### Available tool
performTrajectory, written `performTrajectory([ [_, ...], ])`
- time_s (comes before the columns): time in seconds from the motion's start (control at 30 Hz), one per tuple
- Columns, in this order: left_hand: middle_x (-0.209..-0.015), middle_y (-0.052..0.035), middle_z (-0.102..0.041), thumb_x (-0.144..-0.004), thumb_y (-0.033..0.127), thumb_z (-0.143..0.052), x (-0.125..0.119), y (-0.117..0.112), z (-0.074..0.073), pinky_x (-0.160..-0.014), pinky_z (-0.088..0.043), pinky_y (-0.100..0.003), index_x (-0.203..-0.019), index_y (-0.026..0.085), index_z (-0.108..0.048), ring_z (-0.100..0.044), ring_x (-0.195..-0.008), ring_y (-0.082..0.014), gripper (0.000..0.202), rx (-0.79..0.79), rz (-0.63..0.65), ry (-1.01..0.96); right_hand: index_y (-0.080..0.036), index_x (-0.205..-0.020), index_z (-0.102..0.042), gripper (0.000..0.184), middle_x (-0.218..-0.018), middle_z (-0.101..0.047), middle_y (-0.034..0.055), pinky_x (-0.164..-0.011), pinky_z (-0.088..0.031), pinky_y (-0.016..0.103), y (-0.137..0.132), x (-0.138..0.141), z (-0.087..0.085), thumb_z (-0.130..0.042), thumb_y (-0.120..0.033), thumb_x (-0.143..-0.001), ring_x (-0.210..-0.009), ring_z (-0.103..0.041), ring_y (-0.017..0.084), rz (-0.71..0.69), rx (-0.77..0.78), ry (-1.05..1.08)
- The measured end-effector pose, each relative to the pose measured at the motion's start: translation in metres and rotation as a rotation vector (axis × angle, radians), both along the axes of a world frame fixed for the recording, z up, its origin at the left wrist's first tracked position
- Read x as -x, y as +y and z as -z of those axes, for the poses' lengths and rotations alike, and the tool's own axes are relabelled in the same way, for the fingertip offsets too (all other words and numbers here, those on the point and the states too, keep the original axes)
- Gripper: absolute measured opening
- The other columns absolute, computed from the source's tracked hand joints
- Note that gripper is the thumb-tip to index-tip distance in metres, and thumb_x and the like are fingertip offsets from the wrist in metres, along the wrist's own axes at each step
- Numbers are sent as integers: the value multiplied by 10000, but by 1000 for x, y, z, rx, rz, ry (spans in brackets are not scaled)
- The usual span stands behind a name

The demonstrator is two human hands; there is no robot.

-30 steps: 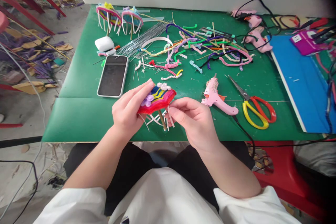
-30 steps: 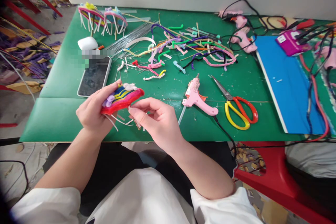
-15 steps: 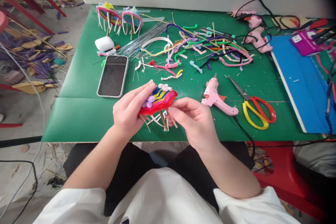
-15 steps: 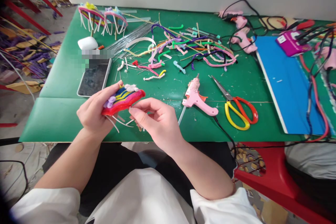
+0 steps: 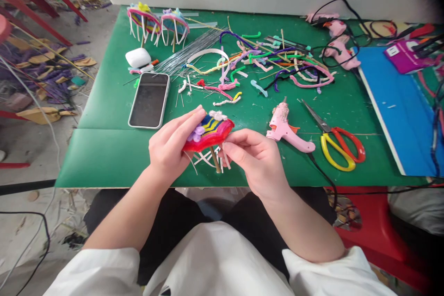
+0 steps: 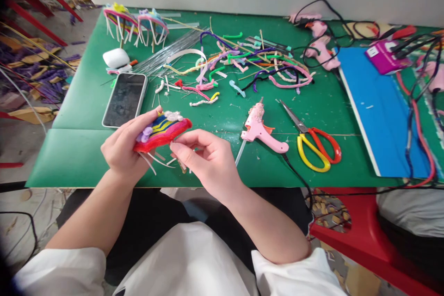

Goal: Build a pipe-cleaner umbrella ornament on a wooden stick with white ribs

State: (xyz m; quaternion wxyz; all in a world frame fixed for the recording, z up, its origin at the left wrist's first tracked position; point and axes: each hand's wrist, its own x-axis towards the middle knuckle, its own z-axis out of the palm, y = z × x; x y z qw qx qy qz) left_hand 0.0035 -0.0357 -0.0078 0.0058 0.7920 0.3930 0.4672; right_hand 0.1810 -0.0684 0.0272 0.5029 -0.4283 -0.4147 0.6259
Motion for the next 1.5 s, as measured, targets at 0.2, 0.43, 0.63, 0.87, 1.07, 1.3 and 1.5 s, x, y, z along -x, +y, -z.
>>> performTrajectory([
  [0.2,-1235,-22,-678,-879,171,-587,0,2,-1,-915,-569,-290,-1308,263,-554,-686,-1040,-182,440,-38,-56,-20,-234,-787,-706,126,-642,-659,-37,-527,-495,240,2,-1,4,-709,-359,-796,-548,-581,105,-31,13,13],
  [0.43,-1234,-30,-673,-905,209,-577,1,2,0,-931,-574,-315,-1311,285,-543,-681,-1061,-197,415,9,-66,-70,-232,-787,-715,150,-679,-686,-33,-504,-510,219,3,-1,6,-782,-352,-727,-543,-604,100,-67,48,-24],
  [0.63,-1202,-17,-692,-902,208,-576,3,3,0,-913,-584,-291,-1315,299,-539,-689,-1036,-177,424,-6,-107,-70,-226,-774,-722,128,-683,-697,-27,-498,-504,207,3,-1,7,-798,-311,-714,-540,-613,96,-82,50,-33],
  [0.87,-1184,-22,-702,-877,142,-584,5,4,-4,-887,-584,-269,-1295,266,-563,-698,-1014,-168,436,-43,-118,-71,-220,-761,-721,135,-686,-701,-22,-507,-511,201,3,0,9,-794,-325,-716,-560,-628,100,-90,64,-58],
  [1.07,-1180,-29,-703,-863,145,-604,7,6,-3,-901,-576,-275,-1292,243,-567,-692,-1033,-175,441,-49,-100,-104,-211,-749,-718,145,-680,-700,-21,-491,-504,186,4,1,8,-805,-315,-696,-545,-619,92,-92,69,-70],
  [1.3,-1177,-20,-703,-880,214,-611,8,6,-4,-909,-567,-277,-1278,269,-576,-690,-1037,-181,403,3,-101,-151,-220,-750,-722,109,-688,-709,-32,-504,-504,164,4,0,9,-807,-252,-689,-547,-625,77,-110,61,-55],
  [1.5,-1162,-17,-711,-852,138,-620,9,7,-8,-870,-582,-266,-1294,274,-570,-700,-1010,-173,465,-35,-95,-145,-211,-757,-724,115,-696,-714,-23,-501,-491,170,4,1,10,-806,-255,-690,-548,-613,77,-124,51,-67],
])
